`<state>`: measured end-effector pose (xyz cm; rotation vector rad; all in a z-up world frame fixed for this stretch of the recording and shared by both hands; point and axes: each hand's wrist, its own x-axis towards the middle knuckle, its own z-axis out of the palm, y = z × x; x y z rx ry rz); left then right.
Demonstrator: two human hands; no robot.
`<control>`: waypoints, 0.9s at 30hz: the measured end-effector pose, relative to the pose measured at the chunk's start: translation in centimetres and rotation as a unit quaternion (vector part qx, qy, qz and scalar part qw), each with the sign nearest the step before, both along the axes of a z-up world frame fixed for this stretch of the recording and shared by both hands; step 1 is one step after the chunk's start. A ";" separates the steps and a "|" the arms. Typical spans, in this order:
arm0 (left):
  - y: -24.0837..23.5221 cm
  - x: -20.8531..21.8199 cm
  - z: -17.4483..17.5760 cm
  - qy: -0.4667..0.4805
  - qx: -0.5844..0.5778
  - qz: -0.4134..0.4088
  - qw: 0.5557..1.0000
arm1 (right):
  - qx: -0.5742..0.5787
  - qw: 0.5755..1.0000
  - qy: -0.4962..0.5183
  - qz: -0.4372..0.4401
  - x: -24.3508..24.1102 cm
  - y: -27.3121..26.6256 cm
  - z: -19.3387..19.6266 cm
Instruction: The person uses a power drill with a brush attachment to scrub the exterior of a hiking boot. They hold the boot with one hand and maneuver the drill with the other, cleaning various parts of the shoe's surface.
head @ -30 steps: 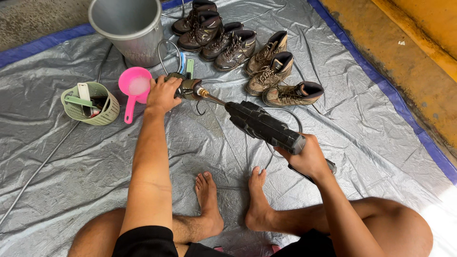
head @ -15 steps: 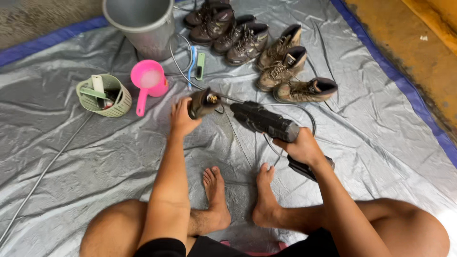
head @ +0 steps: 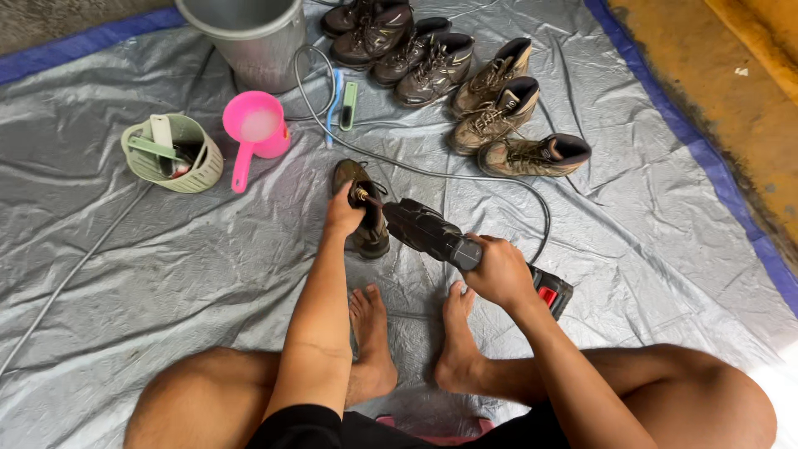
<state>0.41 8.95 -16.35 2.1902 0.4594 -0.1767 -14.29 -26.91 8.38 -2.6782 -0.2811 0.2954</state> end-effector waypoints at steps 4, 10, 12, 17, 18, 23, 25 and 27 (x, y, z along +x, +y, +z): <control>-2.7 2.8 -0.1 -0.087 0.018 0.085 0.992 | 0.003 1.000 -0.008 -0.012 0.7 -0.3 -1.5; -6.2 5.2 0.8 -0.089 0.028 0.105 0.990 | 0.012 0.999 -0.005 -0.048 1.0 -1.2 -1.5; -7.2 4.5 2.8 -0.125 0.106 0.097 0.982 | 0.028 0.996 0.009 -0.085 0.5 -1.5 -0.5; -4.9 7.9 1.4 -0.139 0.118 0.038 0.983 | 0.068 0.991 0.020 -0.116 -1.3 -1.7 2.0; -4.1 8.7 1.3 -0.135 0.107 0.032 0.984 | 0.080 0.989 0.027 -0.125 -1.5 -1.8 1.9; -1.7 10.1 -0.9 -0.111 0.070 0.034 0.991 | 0.124 0.979 0.051 -0.155 -2.9 -2.4 2.1; -1.5 9.2 0.8 -0.096 0.063 0.031 0.993 | 0.142 0.974 0.059 -0.166 -3.1 -2.9 2.1; -2.0 6.6 5.8 -0.100 0.056 -0.023 0.993 | 0.175 0.968 0.059 -0.169 -3.1 -2.8 2.2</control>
